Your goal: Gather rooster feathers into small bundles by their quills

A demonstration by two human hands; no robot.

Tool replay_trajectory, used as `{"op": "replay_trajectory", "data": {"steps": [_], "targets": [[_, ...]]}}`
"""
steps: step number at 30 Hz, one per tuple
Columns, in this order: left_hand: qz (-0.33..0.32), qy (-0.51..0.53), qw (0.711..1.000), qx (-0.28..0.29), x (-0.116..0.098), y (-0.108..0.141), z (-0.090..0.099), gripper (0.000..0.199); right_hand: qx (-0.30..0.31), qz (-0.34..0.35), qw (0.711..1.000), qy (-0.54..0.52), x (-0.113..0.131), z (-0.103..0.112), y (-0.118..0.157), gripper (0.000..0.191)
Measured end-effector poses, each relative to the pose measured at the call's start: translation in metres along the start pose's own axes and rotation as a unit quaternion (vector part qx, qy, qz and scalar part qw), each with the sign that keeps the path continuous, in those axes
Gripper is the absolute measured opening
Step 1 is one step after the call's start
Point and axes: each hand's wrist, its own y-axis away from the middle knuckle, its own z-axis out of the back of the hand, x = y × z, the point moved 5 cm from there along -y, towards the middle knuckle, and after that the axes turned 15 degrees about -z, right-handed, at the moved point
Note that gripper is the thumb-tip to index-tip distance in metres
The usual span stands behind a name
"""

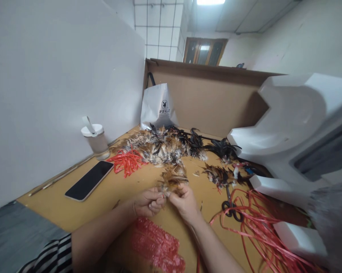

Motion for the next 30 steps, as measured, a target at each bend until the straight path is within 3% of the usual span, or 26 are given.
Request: {"op": "replay_trajectory", "data": {"steps": [4,7,9,14,17,22,27,30], "targets": [[-0.019,-0.046,0.997,-0.056,-0.002,-0.003,0.008,0.015,-0.07,0.017,0.994,0.077,0.002,0.006,-0.002,0.016],[-0.039,-0.162,0.981,-0.101,-0.011,-0.003,0.013,0.017,-0.094,0.024,0.989,0.108,0.0,0.012,-0.005,0.015],[-0.049,-0.274,0.954,-0.108,-0.019,-0.003,0.014,0.022,-0.085,0.023,0.987,0.135,-0.003,0.012,-0.009,0.014],[-0.056,-0.505,0.854,-0.112,-0.035,0.003,0.012,0.03,-0.078,0.009,0.981,0.175,-0.013,0.015,-0.016,0.009],[-0.052,-0.547,0.83,-0.098,-0.037,0.007,0.008,0.032,-0.071,-0.019,0.981,0.18,-0.02,0.014,-0.018,0.006],[-0.039,-0.575,0.815,-0.058,-0.036,0.009,0.009,0.031,-0.013,-0.107,0.981,0.163,-0.039,-0.003,-0.017,0.003],[-0.071,-0.601,0.792,-0.079,-0.036,0.011,0.022,0.028,0.016,-0.133,0.975,0.179,-0.052,-0.02,-0.012,0.004],[-0.127,-0.597,0.787,-0.088,-0.037,0.017,0.025,0.024,0.018,-0.126,0.975,0.184,-0.055,-0.025,-0.012,0.006]]}}
